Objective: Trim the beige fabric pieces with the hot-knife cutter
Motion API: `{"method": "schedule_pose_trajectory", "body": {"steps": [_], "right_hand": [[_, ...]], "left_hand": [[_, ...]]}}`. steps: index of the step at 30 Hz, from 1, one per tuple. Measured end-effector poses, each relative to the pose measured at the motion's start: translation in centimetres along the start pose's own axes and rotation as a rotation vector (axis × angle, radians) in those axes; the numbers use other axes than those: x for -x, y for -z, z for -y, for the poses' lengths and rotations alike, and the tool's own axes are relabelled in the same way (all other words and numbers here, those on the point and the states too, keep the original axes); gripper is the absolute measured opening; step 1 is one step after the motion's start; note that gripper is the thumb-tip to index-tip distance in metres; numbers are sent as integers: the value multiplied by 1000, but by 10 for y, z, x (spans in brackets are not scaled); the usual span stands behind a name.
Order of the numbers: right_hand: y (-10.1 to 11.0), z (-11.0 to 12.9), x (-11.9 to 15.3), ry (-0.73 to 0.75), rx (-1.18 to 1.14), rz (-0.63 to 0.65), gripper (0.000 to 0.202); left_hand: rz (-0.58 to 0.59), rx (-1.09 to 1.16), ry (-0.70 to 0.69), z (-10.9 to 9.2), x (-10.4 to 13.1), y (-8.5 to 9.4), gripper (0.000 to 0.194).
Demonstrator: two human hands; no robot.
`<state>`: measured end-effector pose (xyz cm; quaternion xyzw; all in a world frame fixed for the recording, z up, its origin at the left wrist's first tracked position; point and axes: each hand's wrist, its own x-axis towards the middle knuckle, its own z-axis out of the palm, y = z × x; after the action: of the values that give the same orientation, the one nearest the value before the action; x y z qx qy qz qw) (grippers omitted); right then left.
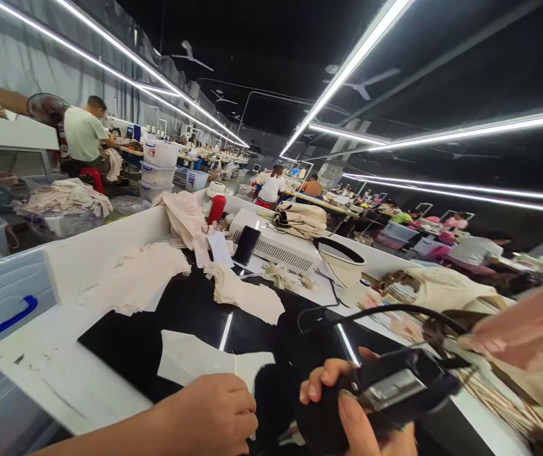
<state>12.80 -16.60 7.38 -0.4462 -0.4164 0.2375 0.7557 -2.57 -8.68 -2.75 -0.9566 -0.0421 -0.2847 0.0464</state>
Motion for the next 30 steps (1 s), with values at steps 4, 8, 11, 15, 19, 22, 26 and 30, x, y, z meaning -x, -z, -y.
{"method": "schedule_pose_trajectory", "body": {"steps": [4, 8, 11, 15, 19, 22, 26, 30], "right_hand": [[5, -3, 4, 15, -35, 4, 46], [15, -9, 3, 66, -32, 66, 44], [15, -6, 2, 80, -41, 73, 43], [8, -2, 0, 115, -105, 63, 47], [0, -4, 0, 111, -123, 86, 46], [-4, -6, 3, 110, -144, 114, 47], [-9, -7, 8, 99, -170, 139, 48], [-13, -9, 12, 96, -187, 151, 46]], "left_hand": [[26, -32, -6, -3, 1, 12, 24], [60, -18, -12, -2, 2, 14, 19], [9, 53, 45, -2, 4, 17, 11], [-22, 132, 136, -2, 11, 28, 8], [-13, 164, 213, -1, 18, 39, 12], [26, 176, 199, 1, 20, 40, 11], [71, 177, 126, 4, 16, 34, 12], [96, 139, 96, 2, 10, 27, 17]]}}
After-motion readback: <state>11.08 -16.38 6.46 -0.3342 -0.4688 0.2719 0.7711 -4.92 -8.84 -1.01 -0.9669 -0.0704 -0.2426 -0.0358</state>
